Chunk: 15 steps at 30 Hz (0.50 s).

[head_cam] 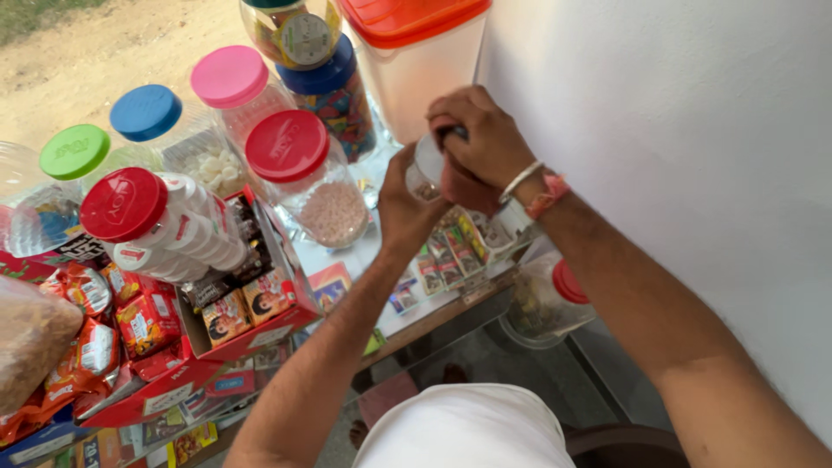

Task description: The person wipes a glass display counter with a cloth, lifting and moving various snack boxes and plastic jars to clean underneath them. The person handles multiple snack packages and jars, wiping the glass surface and the containers before placing them back.

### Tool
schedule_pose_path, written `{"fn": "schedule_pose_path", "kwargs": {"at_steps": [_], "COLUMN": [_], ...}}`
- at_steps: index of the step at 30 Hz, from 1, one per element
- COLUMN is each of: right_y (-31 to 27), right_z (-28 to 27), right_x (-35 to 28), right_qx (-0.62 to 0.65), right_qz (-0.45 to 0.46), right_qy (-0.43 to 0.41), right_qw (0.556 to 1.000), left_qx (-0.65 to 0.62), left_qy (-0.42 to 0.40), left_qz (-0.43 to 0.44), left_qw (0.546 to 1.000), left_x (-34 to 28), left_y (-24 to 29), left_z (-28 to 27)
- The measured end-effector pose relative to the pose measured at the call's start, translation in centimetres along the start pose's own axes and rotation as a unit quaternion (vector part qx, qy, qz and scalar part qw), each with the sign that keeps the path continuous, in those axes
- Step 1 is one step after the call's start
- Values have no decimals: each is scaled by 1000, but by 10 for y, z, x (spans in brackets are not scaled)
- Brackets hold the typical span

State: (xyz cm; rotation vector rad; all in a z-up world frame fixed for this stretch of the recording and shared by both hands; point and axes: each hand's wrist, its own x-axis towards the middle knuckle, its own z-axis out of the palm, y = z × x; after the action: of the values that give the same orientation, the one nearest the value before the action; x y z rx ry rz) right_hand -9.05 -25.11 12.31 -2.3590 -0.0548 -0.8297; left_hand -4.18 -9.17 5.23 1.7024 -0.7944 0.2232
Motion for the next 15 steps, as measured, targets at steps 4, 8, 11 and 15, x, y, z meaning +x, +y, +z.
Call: {"fn": "schedule_pose_path", "kwargs": {"at_steps": [4, 8, 11, 15], "right_y": [-5, -28, -25, 12], "right_z": [24, 63, 67, 33], "right_x": [-33, -84, -93, -56], "right_qx": [45, 96, 92, 254], "right_qz": [77, 82, 62, 136], "right_qy": [162, 283, 278, 206], "right_qw": [983, 951, 954, 935], "left_qx": [0, 71, 11, -195], "left_qy": [23, 24, -41, -147], "left_qz": [-33, -30, -105, -151], "left_qw": [999, 997, 994, 958], "left_x": [-3, 9, 15, 21], "left_y": [6, 8, 13, 22], "left_z": [2, -3, -8, -14]}}
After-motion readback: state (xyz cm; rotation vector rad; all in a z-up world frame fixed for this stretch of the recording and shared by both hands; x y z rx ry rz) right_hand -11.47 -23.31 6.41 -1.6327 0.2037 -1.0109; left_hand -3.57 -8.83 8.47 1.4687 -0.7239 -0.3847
